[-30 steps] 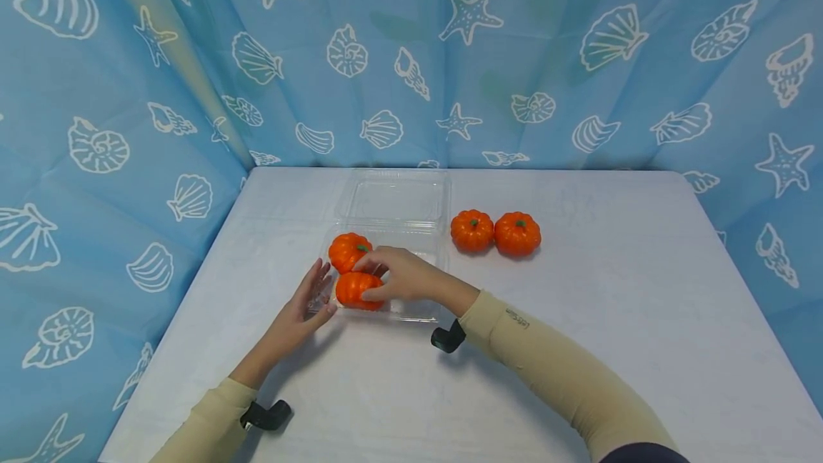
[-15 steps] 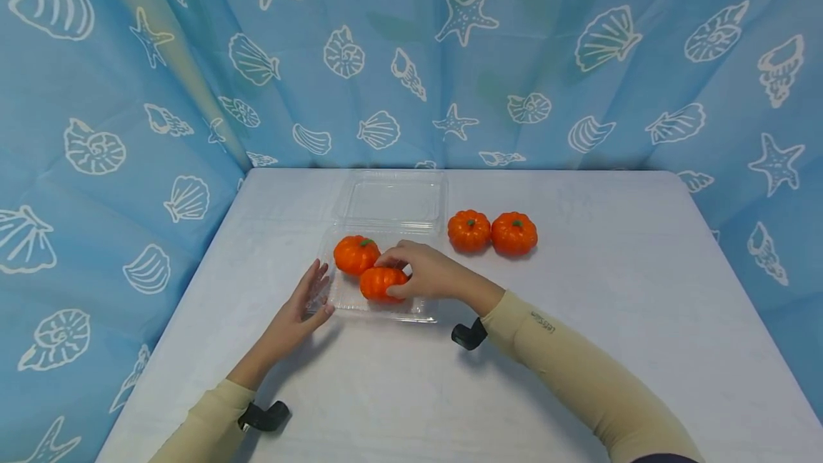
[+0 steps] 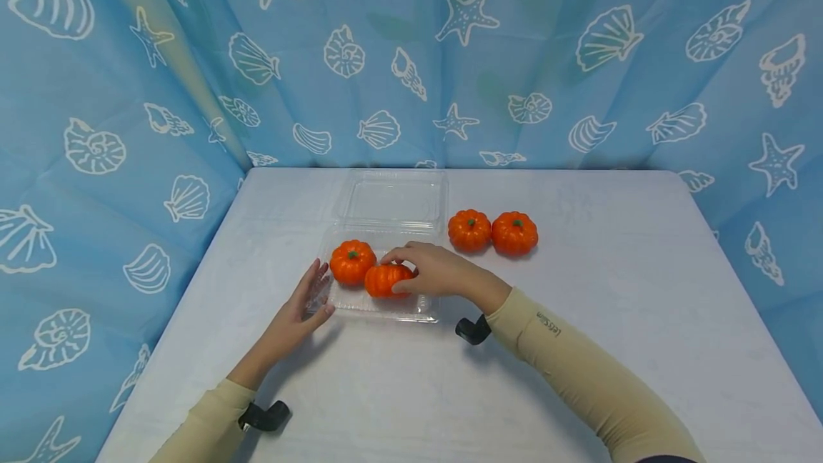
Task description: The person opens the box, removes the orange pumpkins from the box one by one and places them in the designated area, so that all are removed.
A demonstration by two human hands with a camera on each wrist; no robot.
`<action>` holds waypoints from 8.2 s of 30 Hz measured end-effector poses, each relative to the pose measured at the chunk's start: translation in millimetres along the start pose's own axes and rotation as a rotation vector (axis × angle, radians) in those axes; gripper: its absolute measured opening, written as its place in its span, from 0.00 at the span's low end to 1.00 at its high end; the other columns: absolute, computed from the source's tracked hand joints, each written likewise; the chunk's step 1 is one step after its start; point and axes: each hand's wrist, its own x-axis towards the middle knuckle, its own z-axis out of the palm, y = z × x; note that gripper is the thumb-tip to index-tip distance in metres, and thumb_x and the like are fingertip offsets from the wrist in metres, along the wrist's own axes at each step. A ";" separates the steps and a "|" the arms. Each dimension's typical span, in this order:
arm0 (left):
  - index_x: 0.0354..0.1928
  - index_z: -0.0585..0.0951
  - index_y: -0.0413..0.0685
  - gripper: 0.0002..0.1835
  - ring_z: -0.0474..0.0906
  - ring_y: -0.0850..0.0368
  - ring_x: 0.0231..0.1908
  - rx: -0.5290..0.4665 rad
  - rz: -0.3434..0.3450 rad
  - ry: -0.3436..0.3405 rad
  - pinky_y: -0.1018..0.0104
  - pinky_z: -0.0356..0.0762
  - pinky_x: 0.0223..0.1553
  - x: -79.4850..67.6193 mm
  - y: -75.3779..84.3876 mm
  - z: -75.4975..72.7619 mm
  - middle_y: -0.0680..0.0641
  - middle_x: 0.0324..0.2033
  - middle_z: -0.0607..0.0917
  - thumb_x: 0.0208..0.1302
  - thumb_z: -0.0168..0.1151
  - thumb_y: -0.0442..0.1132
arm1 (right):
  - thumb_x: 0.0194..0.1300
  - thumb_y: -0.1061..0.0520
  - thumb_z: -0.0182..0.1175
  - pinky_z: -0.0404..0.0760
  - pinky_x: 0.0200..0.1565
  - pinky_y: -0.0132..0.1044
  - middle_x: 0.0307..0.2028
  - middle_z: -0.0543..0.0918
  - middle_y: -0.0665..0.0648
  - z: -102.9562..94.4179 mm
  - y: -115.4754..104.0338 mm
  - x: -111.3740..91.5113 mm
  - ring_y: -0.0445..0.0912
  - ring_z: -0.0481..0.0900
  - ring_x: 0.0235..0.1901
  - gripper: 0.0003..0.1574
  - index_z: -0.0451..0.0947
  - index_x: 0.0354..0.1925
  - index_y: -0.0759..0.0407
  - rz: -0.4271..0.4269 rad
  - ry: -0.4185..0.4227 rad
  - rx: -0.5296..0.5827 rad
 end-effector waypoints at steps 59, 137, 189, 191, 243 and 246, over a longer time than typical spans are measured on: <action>0.82 0.46 0.51 0.49 0.53 0.44 0.77 0.024 0.030 0.010 0.40 0.48 0.75 0.4 2.9 0.2 0.44 0.78 0.58 0.69 0.66 0.42 | 0.67 0.51 0.69 0.80 0.60 0.49 0.58 0.80 0.51 9.1 9.2 -0.5 0.49 0.76 0.60 0.14 0.84 0.51 0.43 -0.095 0.072 0.192; 0.83 0.45 0.55 0.49 0.50 0.46 0.78 0.035 -0.005 0.006 0.40 0.46 0.75 0.7 3.5 0.9 0.46 0.79 0.56 0.70 0.66 0.43 | 0.67 0.52 0.69 0.76 0.60 0.60 0.63 0.75 0.61 1.8 107.1 -87.6 0.60 0.72 0.64 0.22 0.81 0.57 0.55 0.029 0.435 0.265; 0.83 0.45 0.56 0.49 0.51 0.46 0.78 0.055 -0.003 0.021 0.39 0.48 0.75 1.4 -0.3 1.6 0.47 0.79 0.57 0.70 0.66 0.43 | 0.66 0.55 0.70 0.77 0.59 0.64 0.63 0.75 0.58 -10.5 77.2 -69.5 0.58 0.71 0.64 0.15 0.84 0.50 0.55 -0.035 0.630 0.125; 0.83 0.45 0.56 0.49 0.51 0.46 0.78 0.053 -0.005 0.019 0.39 0.47 0.75 1.5 0.4 1.3 0.47 0.79 0.57 0.70 0.66 0.44 | 0.66 0.55 0.70 0.78 0.58 0.63 0.63 0.76 0.58 -13.1 73.0 -64.7 0.58 0.70 0.64 0.15 0.84 0.51 0.56 -0.040 0.623 0.124; 0.83 0.46 0.55 0.48 0.52 0.44 0.77 0.034 0.005 0.016 0.36 0.48 0.74 1.3 -1.4 1.3 0.46 0.79 0.57 0.70 0.65 0.44 | 0.67 0.60 0.67 0.76 0.64 0.47 0.65 0.77 0.56 -6.6 -1.4 68.2 0.58 0.74 0.65 0.30 0.75 0.67 0.56 -0.178 0.107 0.276; 0.82 0.46 0.54 0.48 0.52 0.44 0.77 0.033 0.010 0.013 0.36 0.48 0.74 1.0 -1.7 1.0 0.45 0.79 0.57 0.70 0.65 0.43 | 0.66 0.61 0.68 0.74 0.66 0.48 0.66 0.76 0.56 -2.6 -4.8 72.3 0.57 0.72 0.66 0.31 0.75 0.67 0.57 -0.178 0.075 0.264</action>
